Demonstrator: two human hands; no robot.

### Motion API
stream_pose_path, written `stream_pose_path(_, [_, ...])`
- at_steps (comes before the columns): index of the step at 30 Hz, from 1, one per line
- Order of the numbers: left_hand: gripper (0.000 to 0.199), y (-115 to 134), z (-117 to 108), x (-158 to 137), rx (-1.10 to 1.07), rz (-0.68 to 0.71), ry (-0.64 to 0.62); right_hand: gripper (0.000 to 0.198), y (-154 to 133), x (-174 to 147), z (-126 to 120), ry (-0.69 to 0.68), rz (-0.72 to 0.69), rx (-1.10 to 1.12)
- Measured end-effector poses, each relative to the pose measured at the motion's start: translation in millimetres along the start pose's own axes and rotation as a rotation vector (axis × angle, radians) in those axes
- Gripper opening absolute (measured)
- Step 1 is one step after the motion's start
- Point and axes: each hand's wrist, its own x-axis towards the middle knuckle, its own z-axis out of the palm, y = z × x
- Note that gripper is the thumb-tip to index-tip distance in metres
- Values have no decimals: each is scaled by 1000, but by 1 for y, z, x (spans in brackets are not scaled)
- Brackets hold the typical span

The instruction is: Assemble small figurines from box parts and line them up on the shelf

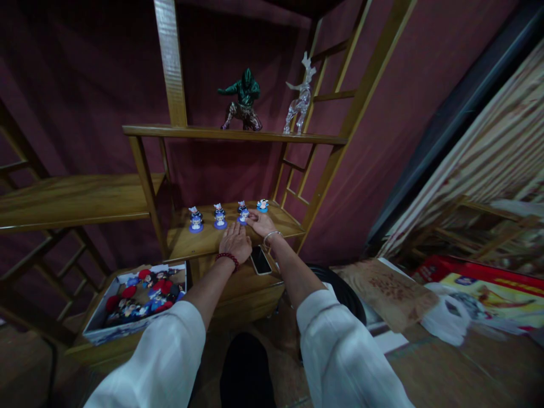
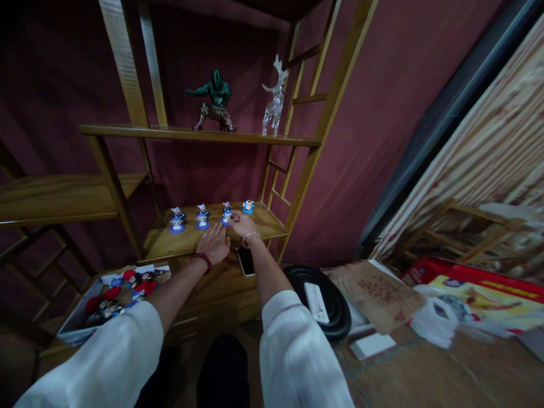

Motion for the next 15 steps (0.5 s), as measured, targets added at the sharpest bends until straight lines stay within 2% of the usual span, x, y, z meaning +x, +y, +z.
stream_pose_path(9, [50,-1,-2,-7,32,40,37,27,-1,-17,-5,350,94,3])
stream_pose_path(15, [50,-2,-8,-18,47,74,28,27,-15,-40,-7,293,44,-42])
